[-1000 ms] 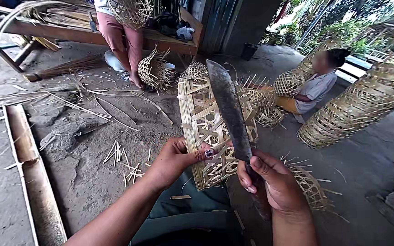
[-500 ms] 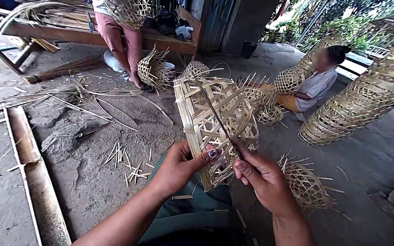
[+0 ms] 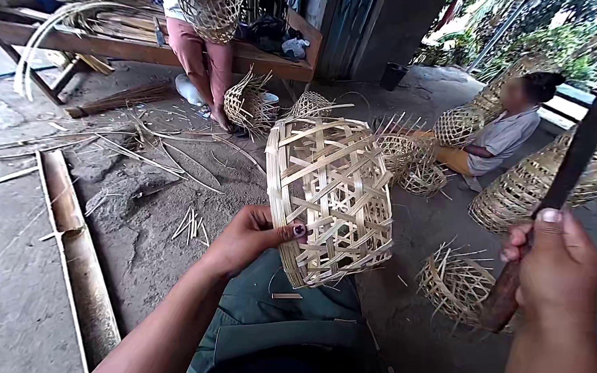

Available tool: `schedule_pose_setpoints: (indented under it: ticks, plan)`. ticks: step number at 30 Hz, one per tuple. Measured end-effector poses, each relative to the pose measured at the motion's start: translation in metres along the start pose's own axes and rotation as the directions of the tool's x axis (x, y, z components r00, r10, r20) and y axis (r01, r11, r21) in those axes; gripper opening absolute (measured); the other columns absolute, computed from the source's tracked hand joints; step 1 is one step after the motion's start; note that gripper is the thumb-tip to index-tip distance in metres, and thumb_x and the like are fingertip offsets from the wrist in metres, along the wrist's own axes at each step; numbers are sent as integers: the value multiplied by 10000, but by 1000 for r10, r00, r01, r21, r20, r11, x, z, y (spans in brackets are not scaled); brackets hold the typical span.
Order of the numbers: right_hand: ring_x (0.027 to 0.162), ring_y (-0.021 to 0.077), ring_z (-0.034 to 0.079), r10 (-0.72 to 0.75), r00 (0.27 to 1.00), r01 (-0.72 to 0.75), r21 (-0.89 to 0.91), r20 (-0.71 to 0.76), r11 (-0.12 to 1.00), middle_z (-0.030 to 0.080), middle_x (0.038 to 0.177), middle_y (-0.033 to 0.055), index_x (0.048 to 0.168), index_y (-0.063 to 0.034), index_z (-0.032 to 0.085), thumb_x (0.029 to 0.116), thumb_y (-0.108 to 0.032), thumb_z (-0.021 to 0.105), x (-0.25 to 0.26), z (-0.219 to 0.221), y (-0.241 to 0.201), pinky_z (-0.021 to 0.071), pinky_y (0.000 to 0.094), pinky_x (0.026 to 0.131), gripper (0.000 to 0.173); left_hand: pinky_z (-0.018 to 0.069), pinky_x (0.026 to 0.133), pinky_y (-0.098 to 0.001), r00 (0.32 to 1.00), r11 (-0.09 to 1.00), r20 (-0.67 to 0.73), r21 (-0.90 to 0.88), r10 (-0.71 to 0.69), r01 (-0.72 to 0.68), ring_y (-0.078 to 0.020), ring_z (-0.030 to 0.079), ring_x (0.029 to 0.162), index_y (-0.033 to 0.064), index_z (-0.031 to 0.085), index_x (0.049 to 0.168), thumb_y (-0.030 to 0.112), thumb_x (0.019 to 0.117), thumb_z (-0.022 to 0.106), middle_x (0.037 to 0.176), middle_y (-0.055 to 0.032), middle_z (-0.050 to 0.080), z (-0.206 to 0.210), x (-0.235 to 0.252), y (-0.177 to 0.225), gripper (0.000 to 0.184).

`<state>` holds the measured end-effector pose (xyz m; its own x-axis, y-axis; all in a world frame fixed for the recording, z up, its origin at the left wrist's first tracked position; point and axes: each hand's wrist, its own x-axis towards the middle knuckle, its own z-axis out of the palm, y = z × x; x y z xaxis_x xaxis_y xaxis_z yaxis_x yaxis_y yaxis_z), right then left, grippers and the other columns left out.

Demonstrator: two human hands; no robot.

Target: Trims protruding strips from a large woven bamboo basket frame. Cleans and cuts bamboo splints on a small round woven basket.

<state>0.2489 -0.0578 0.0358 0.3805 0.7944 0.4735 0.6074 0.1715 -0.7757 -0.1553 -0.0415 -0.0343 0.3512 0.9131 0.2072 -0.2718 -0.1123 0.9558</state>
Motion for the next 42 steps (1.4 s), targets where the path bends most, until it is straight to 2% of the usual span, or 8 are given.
schedule_pose_setpoints:
  ticks: [4, 9, 12, 15, 18, 21, 34, 42]
  plan:
    - [516, 32, 492, 58, 978, -129, 360, 201, 924, 524, 696, -100, 1228, -176, 536, 1101, -421, 379, -28, 29, -1, 472, 196, 487, 318, 614, 655, -289, 978, 959, -205, 270, -36, 92, -94, 708, 672, 74, 686, 886, 156, 918, 690, 739, -2, 722, 14, 12, -9, 88]
    - [676, 41, 565, -218, 933, 84, 417, 286, 905, 602, 895, -47, 1630, -100, 195, 925, -430, 731, -72, 87, -29, 511, 192, 591, 945, 533, 500, -273, 939, 842, -335, 525, 73, 122, -40, 607, 521, 150, 636, 783, 281, 850, 704, 595, 68, 610, 28, 14, -14, 162]
    - [666, 58, 552, -240, 941, 114, 445, 239, 888, 601, 869, -21, 1638, -112, 197, 845, -396, 829, -73, 107, -35, 500, 196, 594, 1053, 623, 713, -318, 966, 979, -249, 204, 69, -18, -143, 717, 803, 72, 635, 1229, 152, 845, 746, 961, -45, 731, 13, 9, -8, 408]
    - [654, 55, 545, -202, 950, 65, 486, 236, 872, 561, 848, -33, 1632, -123, 206, 814, -405, 854, -69, 112, -39, 502, 186, 582, 1081, 561, 982, -383, 994, 965, -86, -247, 74, -93, -188, 664, 1117, 208, 325, 1593, 255, 914, 707, 1339, -88, 622, -15, 7, 8, 781]
    - [669, 41, 549, -178, 945, 13, 510, 276, 860, 543, 860, -49, 1615, -95, 198, 773, -436, 876, -67, 116, -41, 508, 169, 598, 1133, 607, 864, -322, 990, 942, -139, -332, -10, -37, -127, 716, 947, 153, 582, 1363, 470, 1069, 442, 1104, -42, 720, -17, 3, 27, 454]
    - [646, 35, 534, -189, 927, -14, 536, 323, 844, 528, 855, -50, 1618, -98, 187, 739, -450, 899, -64, 121, -40, 494, 156, 565, 1185, 617, 686, -279, 948, 947, -296, -320, -120, 20, -112, 697, 720, 57, 703, 1051, 211, 1080, 502, 858, -65, 718, -8, 4, 28, 255]
    - [774, -21, 564, -342, 771, -107, 639, 537, 761, 585, 1002, -110, 1577, -150, 287, 687, -575, 881, -32, 100, 18, 518, 134, 689, 1151, 598, 866, -282, 980, 990, 188, -112, -64, 86, -78, 713, 872, 103, 736, 966, 77, 933, 716, 896, 12, 747, 6, -8, 13, 47]
    - [614, 45, 539, -270, 926, 143, 417, 263, 898, 584, 796, -62, 1546, -170, 441, 1062, -376, 535, -32, 82, -16, 492, 200, 563, 534, 625, 806, -325, 982, 989, -117, 22, 150, -148, -161, 729, 850, 31, 708, 1043, 129, 1025, 609, 964, -94, 751, 28, 9, 25, 141]
